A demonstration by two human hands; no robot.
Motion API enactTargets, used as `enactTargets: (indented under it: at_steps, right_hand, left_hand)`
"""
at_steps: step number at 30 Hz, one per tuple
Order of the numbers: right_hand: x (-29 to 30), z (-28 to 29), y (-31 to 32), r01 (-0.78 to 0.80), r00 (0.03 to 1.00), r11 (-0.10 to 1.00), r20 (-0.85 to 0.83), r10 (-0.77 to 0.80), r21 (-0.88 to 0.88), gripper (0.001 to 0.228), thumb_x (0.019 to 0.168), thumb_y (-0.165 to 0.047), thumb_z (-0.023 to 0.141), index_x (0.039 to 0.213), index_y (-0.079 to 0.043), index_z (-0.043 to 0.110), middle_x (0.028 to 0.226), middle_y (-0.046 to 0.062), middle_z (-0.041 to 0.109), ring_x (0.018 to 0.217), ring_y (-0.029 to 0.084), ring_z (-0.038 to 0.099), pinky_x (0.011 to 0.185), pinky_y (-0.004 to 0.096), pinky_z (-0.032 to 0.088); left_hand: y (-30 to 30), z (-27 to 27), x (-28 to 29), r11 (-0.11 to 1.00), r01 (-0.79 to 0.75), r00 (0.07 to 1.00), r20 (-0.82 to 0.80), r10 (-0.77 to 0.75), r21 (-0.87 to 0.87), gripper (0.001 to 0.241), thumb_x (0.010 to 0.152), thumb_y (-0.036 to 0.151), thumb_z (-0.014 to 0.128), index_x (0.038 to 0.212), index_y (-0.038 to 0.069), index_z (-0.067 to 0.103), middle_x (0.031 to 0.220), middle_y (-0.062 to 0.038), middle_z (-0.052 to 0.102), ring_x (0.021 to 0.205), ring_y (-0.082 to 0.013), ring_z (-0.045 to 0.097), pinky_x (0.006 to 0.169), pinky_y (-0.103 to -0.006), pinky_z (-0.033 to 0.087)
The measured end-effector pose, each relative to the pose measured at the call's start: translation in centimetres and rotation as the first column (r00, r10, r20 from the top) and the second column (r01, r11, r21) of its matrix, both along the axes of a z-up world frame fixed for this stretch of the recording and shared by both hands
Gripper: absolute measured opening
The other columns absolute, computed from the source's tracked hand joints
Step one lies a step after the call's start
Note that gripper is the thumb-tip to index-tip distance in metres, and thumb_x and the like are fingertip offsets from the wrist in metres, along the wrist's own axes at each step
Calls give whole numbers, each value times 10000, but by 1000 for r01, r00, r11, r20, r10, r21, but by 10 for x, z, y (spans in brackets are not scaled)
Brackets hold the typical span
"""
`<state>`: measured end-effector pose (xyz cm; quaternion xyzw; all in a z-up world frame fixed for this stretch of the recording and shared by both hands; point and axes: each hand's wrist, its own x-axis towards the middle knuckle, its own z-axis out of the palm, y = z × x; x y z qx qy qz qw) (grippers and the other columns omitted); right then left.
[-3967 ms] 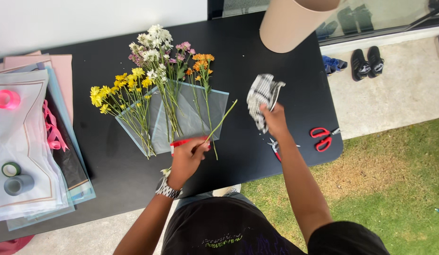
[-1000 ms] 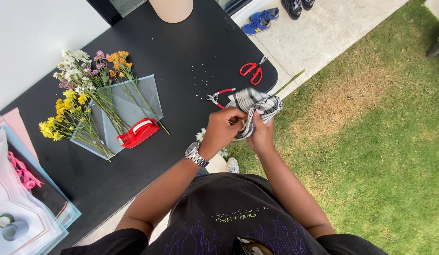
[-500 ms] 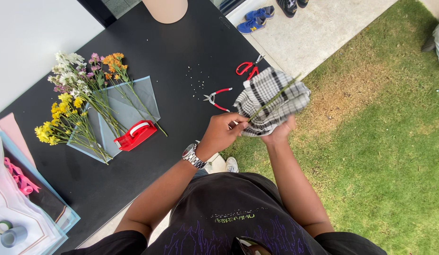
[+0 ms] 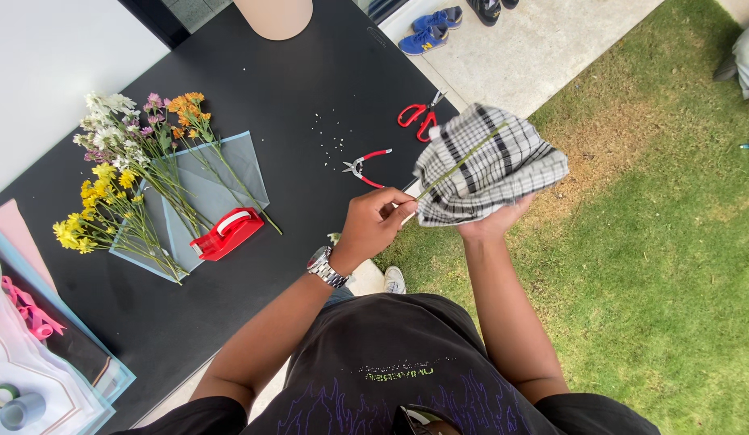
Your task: The person selects flowers from a bucket, trims the stems using shears, and wipes a stem with a cloth.
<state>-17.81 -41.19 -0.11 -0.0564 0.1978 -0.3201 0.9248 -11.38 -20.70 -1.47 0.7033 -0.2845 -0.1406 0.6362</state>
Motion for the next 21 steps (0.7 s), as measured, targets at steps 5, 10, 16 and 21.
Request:
enactTargets:
  at_steps: [5, 10, 16, 21]
  right_hand:
    - [6, -16, -11, -147, 984, 957, 57, 166, -251, 611, 966, -817, 531, 1127, -232, 459, 996, -24, 351, 859, 200, 368, 745, 407, 333]
    - [4, 16, 1, -194, 980, 887, -44, 194, -418, 592, 990, -837, 491, 785, -282, 504, 607, -102, 297, 456, 87, 272, 434, 275, 312]
    - [-6, 59, 27, -201, 963, 945, 126, 239, -258, 947, 918, -876, 379, 1436, -98, 537, 1260, 134, 776, 1065, 304, 799, 941, 475, 661]
    - [-1, -35, 39, -180, 983, 924, -103, 154, -336, 636, 991, -577, 643, 1443, -131, 600, 1324, 116, 788, 1152, 299, 802, 1060, 499, 661]
  left_hand:
    - [0, 24, -2, 990, 132, 990, 31, -134, 47, 24, 983, 72, 847, 1003, 74, 861, 795, -129, 778, 574, -190, 751, 470, -299, 574]
    - [-2, 23, -7, 986, 157, 987, 22, -159, 56, 24, 980, 57, 844, 1003, 55, 853, 798, -150, 778, 552, -180, 719, 476, -309, 565]
    - [1, 11, -2, 999, 35, 997, 74, -34, -13, 55, 1037, 146, 831, 1032, 118, 878, 791, -58, 797, 572, -163, 761, 459, -276, 594]
    - [-1, 20, -3, 996, -34, 992, 114, 44, -88, 42, 1020, 94, 834, 1013, 62, 860, 764, -90, 753, 572, -185, 759, 451, -288, 582]
